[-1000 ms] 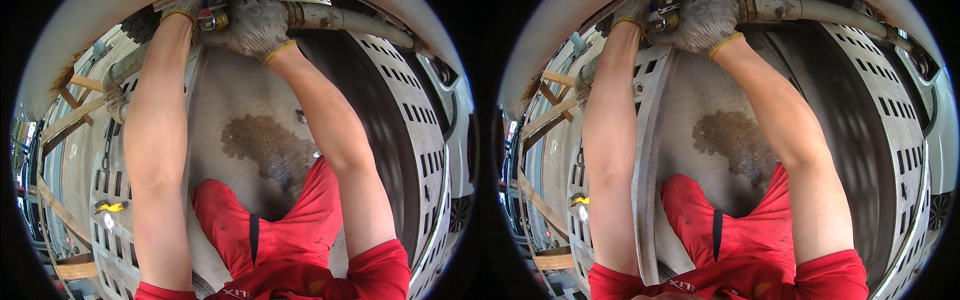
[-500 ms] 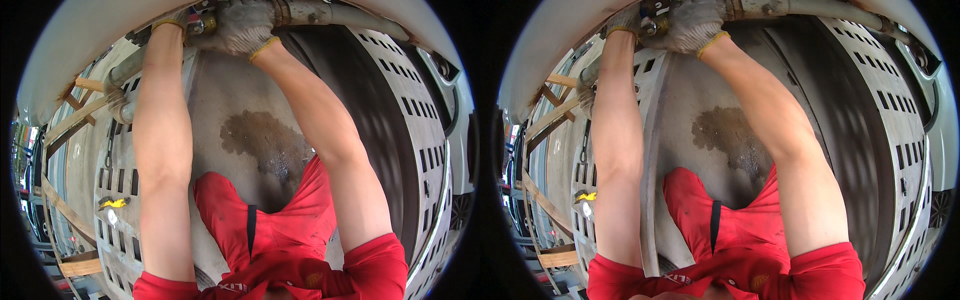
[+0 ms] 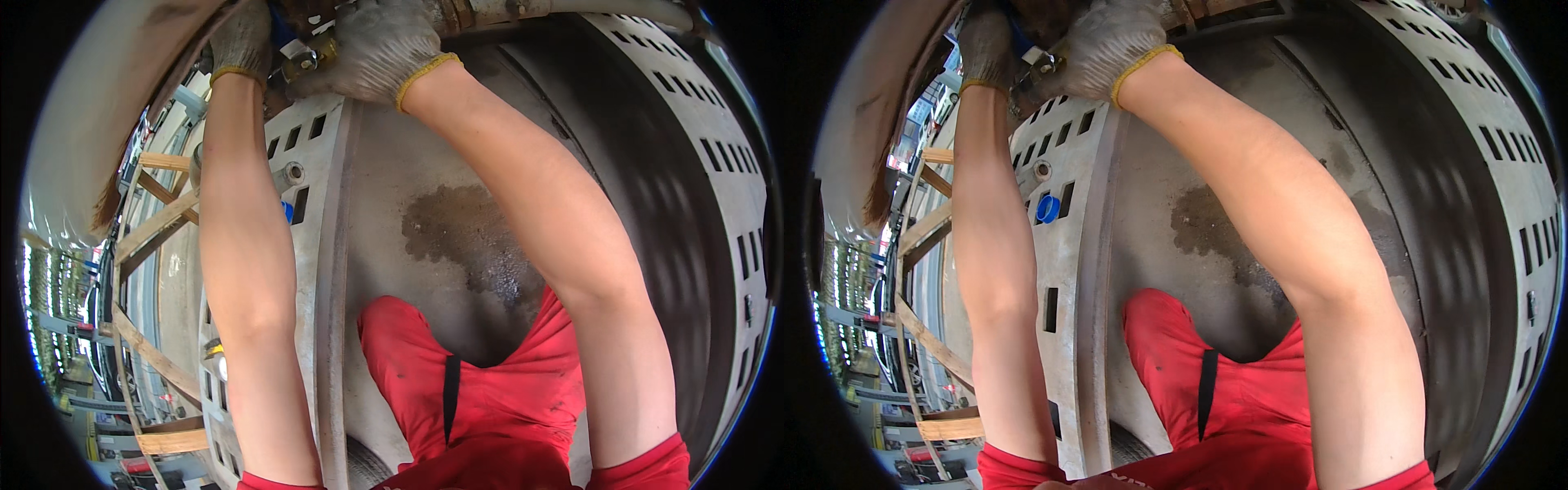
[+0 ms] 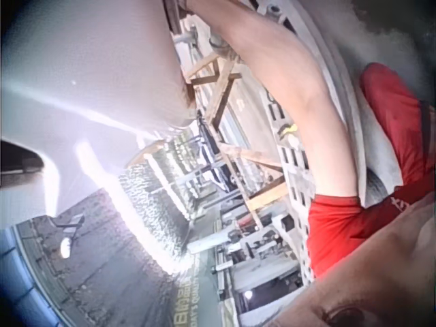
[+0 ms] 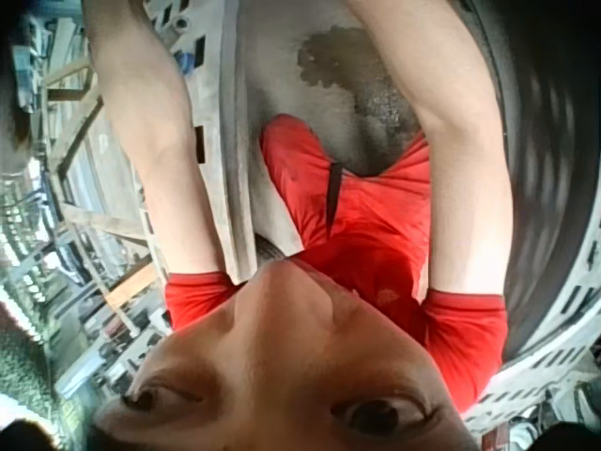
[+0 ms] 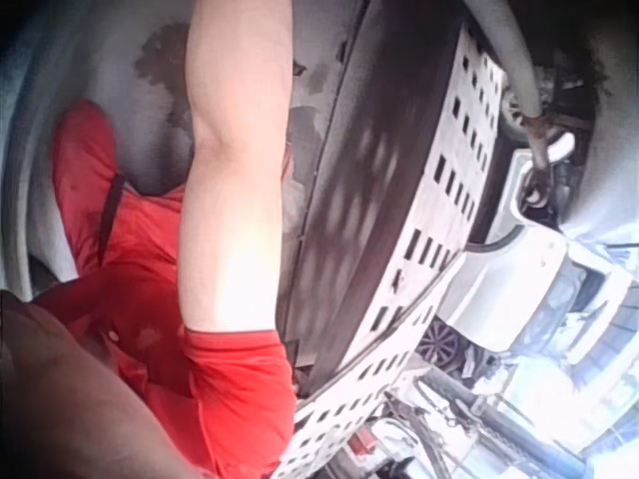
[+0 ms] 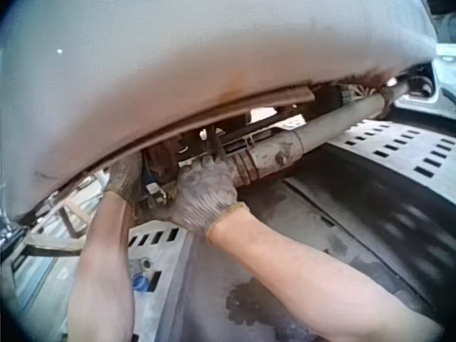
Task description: The person is sitting on a metal grate floor under a white car, using a wrench and a pipe wrench to tighten bolts on a rusty exhaust pipe. They manipulate the tools to secure the exhaust components and briefly handle a roll of blue tape.
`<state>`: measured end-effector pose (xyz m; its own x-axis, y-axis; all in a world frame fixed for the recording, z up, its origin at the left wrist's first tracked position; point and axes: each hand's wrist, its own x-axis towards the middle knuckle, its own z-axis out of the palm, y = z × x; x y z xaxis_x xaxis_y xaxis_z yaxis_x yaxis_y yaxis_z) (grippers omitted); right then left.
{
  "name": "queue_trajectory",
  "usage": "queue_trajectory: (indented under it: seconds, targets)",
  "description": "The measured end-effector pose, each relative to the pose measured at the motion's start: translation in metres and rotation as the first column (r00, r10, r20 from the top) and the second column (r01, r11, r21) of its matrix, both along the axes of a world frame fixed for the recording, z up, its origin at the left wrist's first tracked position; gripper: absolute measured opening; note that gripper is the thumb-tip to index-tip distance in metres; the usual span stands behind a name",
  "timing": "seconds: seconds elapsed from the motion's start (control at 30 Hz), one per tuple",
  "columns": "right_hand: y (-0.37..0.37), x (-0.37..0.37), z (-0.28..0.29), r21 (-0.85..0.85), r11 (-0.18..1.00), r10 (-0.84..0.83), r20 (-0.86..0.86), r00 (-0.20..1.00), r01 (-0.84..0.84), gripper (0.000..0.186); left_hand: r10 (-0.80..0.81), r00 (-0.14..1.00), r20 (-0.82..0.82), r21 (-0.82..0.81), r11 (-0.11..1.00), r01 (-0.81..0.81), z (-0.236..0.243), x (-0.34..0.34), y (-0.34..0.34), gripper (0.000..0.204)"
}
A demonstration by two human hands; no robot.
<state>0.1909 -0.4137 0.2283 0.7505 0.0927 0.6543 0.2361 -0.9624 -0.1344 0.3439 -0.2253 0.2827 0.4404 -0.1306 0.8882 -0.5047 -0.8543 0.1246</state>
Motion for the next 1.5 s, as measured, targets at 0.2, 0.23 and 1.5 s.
queue_trajectory:
  seconds: [0.2, 0.23, 1.5]
  targets:
    - [0.009, -0.004, -0.017, 0.021, 0.998, -0.067, 0.068, 0.995, 0.065, 0.108, -0.182, 0.981, -0.070, -0.104, 0.979, 0.174, 0.010, -0.021, -0.002, 0.053]
    - [0.003, -0.006, -0.014, 0.025, 0.999, -0.020, 0.017, 1.000, 0.020, 0.107, -0.273, 0.958, -0.090, -0.181, 0.950, 0.254, 0.007, -0.045, -0.013, 0.056]
    - [0.023, 0.012, -0.020, 0.129, 0.974, 0.112, 0.440, 0.891, -0.186, 0.078, 0.028, 0.957, -0.287, 0.408, 0.908, 0.096, 0.021, -0.154, 0.232, 0.047]
